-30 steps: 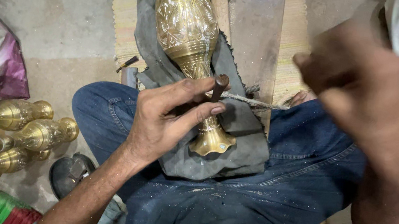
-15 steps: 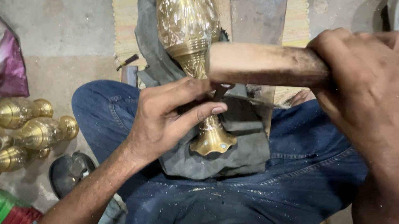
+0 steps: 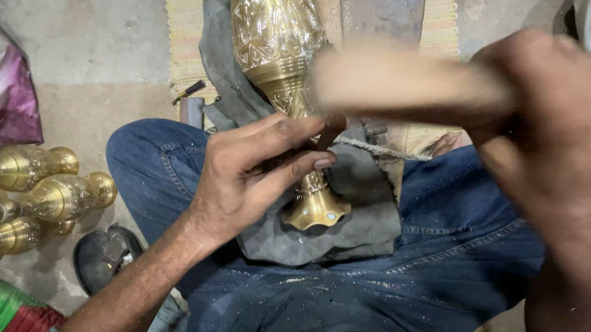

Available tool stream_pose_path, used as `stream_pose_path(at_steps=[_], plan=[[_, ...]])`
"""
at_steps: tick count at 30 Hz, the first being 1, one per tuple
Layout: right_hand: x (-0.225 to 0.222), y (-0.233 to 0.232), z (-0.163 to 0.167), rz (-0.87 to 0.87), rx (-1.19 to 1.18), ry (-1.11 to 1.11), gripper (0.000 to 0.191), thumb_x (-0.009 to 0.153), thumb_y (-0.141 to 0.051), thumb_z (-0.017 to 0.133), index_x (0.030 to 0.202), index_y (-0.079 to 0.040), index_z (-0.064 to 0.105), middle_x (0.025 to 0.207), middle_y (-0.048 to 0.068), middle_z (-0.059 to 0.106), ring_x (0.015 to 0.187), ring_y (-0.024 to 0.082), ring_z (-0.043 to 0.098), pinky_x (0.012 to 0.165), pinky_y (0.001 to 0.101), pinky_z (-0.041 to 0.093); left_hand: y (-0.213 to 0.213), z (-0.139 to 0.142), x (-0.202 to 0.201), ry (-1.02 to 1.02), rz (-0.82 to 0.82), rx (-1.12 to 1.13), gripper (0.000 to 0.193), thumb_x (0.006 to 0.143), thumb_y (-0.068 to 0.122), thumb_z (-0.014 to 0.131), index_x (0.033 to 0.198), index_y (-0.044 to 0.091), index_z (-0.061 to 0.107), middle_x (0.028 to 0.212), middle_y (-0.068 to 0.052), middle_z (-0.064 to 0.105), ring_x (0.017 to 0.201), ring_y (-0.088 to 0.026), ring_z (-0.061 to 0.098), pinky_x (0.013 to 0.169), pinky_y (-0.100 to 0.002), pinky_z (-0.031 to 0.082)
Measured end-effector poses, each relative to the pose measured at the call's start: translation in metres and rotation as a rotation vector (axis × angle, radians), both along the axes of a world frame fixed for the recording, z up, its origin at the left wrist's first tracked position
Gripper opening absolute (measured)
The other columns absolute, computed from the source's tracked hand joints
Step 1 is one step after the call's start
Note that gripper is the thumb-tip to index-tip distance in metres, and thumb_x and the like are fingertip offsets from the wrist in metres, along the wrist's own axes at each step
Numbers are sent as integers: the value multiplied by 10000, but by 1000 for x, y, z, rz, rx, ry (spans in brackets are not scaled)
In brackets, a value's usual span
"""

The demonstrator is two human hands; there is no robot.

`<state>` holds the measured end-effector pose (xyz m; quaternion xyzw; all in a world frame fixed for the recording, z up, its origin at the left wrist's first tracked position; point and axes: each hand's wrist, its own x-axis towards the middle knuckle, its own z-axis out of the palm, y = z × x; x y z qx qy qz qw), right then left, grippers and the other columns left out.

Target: The person uses a metal chisel and a wooden mallet to engrave decorative patterns onto a brass lamp base. They hold the chisel against the surface and strike it repeatedly with the mallet, rotating the lamp to work on different sections.

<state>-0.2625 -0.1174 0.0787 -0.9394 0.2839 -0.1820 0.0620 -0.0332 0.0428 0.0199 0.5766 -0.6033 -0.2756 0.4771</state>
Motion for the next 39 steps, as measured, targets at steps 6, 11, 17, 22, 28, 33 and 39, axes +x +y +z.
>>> stream_pose_path(at_steps=[6,11,17,22,28,33,39], plan=[[-1,-2,2,26,9,25,344,777,-18,831,1051,-30,624,928,157,641,872,364,660,771,463,529,1,-2,0,-26,37,44,343,933,4,799,1259,-5,692,1023,-85,756,898,-143,744,771,-268,598],[-5,-3,-3,29,-92,75,359,747,-50,844,1048,-71,650,897,108,669,828,293,687,737,417,550,2,-5,-2,62,69,36,292,963,10,780,1241,3,689,1042,-92,770,958,-148,774,822,-254,622],[-5,-8,-15,-90,377,-250,366,1010,-137,810,1281,-54,578,937,98,683,874,196,716,727,355,571,-1,2,-15,-72,156,-22,341,947,81,804,1258,0,689,1140,-128,778,983,-163,791,822,-260,651],[-3,-8,-18,-66,93,117,361,859,-95,845,1151,-31,643,876,140,727,783,265,720,740,441,560,-4,16,-15,-203,143,63,303,951,137,805,1212,12,718,1095,-127,788,921,-185,801,763,-298,630],[-4,-9,-19,-10,116,19,367,746,-98,789,1071,-36,631,851,71,700,862,284,726,742,458,546,-10,17,-16,-256,152,6,350,931,179,828,1211,9,706,1110,-136,773,926,-200,792,768,-310,635],[-6,-13,-17,53,73,129,350,788,-93,859,1040,-9,630,820,151,667,766,344,687,694,454,534,-5,12,-15,-158,149,54,341,931,175,822,1214,17,715,1090,-106,786,898,-155,793,743,-283,644],[-5,-7,-14,-149,262,-5,298,885,-81,839,1103,15,660,848,178,693,781,302,707,668,425,527,4,-8,-1,89,97,35,367,933,97,817,1275,25,708,1119,-81,793,949,-131,778,811,-279,650]])
